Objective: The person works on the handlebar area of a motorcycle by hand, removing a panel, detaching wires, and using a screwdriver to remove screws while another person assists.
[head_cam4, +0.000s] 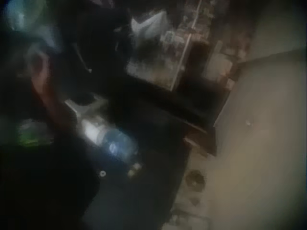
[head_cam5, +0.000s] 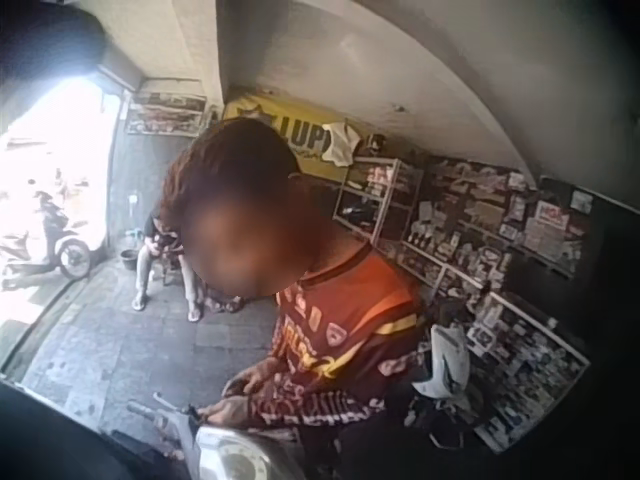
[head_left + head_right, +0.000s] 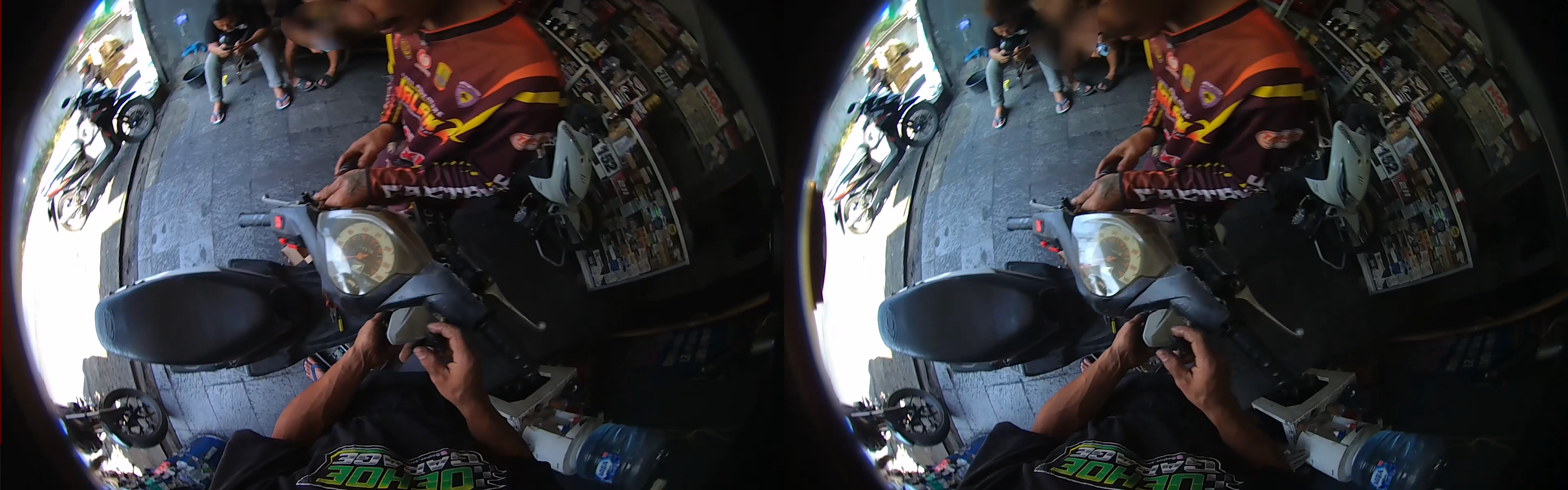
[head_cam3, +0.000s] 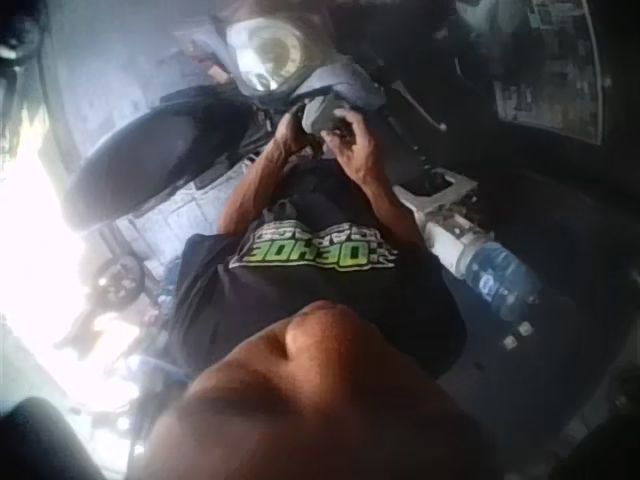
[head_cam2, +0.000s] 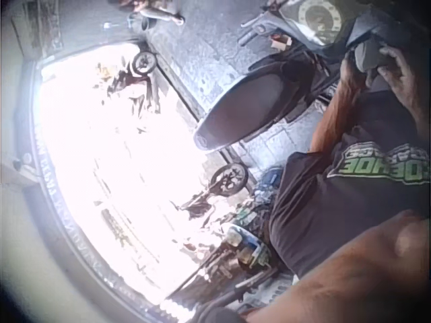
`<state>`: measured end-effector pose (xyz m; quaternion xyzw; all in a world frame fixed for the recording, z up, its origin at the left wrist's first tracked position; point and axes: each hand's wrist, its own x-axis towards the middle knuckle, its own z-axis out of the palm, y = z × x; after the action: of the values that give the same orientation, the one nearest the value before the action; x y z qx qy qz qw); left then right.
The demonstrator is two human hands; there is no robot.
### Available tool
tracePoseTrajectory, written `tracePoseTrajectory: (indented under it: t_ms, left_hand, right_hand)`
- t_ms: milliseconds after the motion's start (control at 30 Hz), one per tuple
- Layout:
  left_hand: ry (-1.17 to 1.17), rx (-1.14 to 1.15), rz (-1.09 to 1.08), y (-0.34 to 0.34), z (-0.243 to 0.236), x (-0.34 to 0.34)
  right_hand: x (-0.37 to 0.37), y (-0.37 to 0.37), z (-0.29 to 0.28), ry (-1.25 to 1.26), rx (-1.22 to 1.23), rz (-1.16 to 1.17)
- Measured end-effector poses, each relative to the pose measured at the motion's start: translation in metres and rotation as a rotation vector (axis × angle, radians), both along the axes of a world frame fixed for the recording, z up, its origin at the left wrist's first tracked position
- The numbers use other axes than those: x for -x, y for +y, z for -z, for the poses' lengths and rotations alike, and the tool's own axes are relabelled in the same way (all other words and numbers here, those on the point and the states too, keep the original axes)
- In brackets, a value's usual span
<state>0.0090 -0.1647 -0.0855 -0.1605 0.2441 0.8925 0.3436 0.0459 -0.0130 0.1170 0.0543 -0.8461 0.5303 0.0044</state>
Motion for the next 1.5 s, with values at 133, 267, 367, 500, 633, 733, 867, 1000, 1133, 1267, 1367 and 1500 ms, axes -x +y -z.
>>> tracePoseTrajectory:
  t_ms: [133, 267, 367, 500, 633, 733, 867, 1000, 1133, 1267, 1367, 1500]
  left_hand:
    - [1.053, 1.072, 0.241, -0.012, -0.037, 0.005]
    - [0.781, 0.897, 0.181, -0.003, -0.037, 0.006]
    - [0.255, 0.337, 0.057, -0.020, 0.031, 0.001]
    - [-0.210, 0.250, 0.040, 0.001, -0.039, 0.007]
    - [-0.098, 0.329, 0.075, -0.010, -0.035, 0.011]
    - [-0.039, 0.421, 0.112, -0.021, -0.037, 0.010]
    - [-0.034, 0.484, 0.159, -0.026, -0.037, 0.008]
    - [-0.017, 0.526, 0.175, -0.027, -0.041, 0.009]
    - [0.003, 0.537, 0.201, -0.026, -0.043, 0.011]
    - [0.022, 0.555, 0.216, -0.027, -0.047, 0.014]
    - [0.037, 0.562, 0.236, -0.024, -0.044, 0.013]
    - [0.057, 0.569, 0.259, -0.018, -0.040, 0.015]
  right_hand:
    - [0.006, -0.009, -0.003, 0.208, -0.187, 0.021]
    - [0.001, 0.002, 0.006, 0.094, -0.244, 0.025]
    - [0.002, -0.006, -0.005, 0.036, -0.166, -0.008]
    - [0.003, -0.005, -0.001, 0.131, -0.127, 0.038]
    - [0.003, -0.001, 0.004, 0.237, -0.106, -0.006]
    - [0.004, -0.008, 0.013, 0.414, -0.052, 0.069]
    - [0.006, -0.002, 0.021, 0.432, -0.211, -0.106]
    - [0.007, -0.001, 0.030, 0.305, -0.076, -0.218]
    - [0.010, -0.014, 0.039, 0.365, -0.028, -0.131]
    - [0.012, -0.016, 0.027, 0.320, 0.043, -0.084]
    - [0.008, -0.012, 0.028, 0.338, -0.018, -0.053]
    - [0.007, 0.004, 0.022, 0.315, -0.024, -0.102]
